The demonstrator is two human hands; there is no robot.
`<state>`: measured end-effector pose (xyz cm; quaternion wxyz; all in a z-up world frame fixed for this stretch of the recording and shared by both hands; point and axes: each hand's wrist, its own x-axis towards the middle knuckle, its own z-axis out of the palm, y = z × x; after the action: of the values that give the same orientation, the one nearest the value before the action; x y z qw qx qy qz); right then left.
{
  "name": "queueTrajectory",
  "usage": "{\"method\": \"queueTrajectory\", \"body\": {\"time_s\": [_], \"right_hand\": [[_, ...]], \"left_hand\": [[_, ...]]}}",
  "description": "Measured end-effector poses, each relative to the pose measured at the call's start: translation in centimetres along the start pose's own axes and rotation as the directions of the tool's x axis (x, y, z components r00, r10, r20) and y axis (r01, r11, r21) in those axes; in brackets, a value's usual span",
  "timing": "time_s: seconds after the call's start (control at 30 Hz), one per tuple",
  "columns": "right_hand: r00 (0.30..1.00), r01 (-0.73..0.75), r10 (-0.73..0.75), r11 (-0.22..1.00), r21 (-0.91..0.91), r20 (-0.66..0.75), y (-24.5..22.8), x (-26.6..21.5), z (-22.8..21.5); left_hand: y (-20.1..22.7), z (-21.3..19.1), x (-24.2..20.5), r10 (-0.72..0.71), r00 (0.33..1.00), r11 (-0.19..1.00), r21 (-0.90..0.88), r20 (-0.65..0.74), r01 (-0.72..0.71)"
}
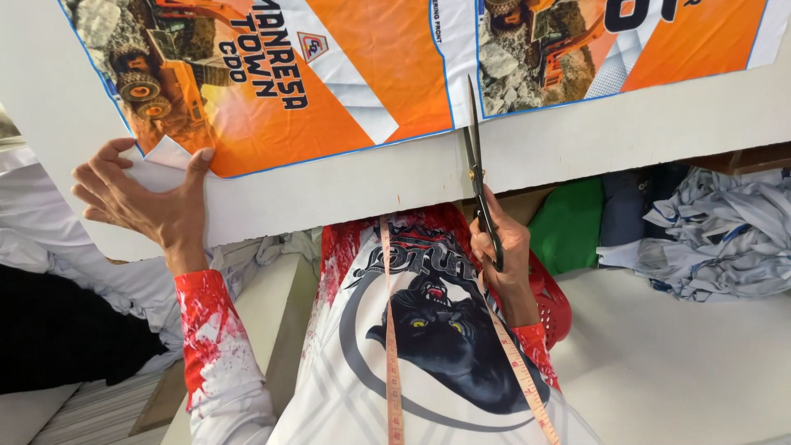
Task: The person uses scissors to cut a printed design from a large sheet of white fabric on a table. They then fold the cut piece of fabric multiple times into a smaller rectangle and place it aside before repeating the process with another section.
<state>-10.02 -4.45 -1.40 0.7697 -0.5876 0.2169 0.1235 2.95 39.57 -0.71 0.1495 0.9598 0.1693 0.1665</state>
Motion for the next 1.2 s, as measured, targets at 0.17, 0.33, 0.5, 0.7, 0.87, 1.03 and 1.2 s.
{"method": "queueTrajectory", "body": {"time_s": [0.17, 0.33, 0.5, 0.7, 0.87, 1.03, 1.2], "right_hand": [[0.993, 0.055, -0.056, 0.998, 0.005, 0.104, 0.2, -1.2, -0.6], [0.997, 0.054, -0.058, 0.994, 0.090, 0.041, -0.7, -0.5, 0.0], [0.994, 0.085, -0.083, 0.996, -0.030, 0.073, -2.2, 1.6, 1.1], [0.997, 0.002, -0.010, 0.993, 0.115, 0.072, -1.8, 1.1, 0.2], [0.997, 0.004, -0.008, 0.999, 0.040, 0.080, -3.4, 1.9, 0.3], [1.000, 0.013, -0.013, 0.999, -0.034, 0.011, -4.7, 3.8, 2.4], [0.990, 0.057, -0.058, 0.998, 0.016, 0.125, -3.4, 3.4, 1.3]], "left_hand": [[0.4, -0.1, 0.2, -0.024, 1.000, 0.999, -0.031, 0.014, 0.024], [0.2, 0.0, 0.2, 0.002, 1.000, 1.000, -0.011, -0.011, -0.002], [0.5, -0.2, 0.2, -0.022, 1.000, 0.999, -0.024, 0.001, 0.022], [0.2, 0.0, 0.0, 0.000, 1.000, 1.000, -0.021, -0.031, -0.001], [0.1, 0.1, 0.1, -0.011, 1.000, 1.000, -0.015, -0.026, 0.010], [0.3, 0.0, 0.1, -0.002, 0.999, 0.999, -0.037, -0.039, 0.000], [0.5, -0.1, 0.2, -0.005, 0.999, 0.999, -0.037, -0.039, 0.003]]}}
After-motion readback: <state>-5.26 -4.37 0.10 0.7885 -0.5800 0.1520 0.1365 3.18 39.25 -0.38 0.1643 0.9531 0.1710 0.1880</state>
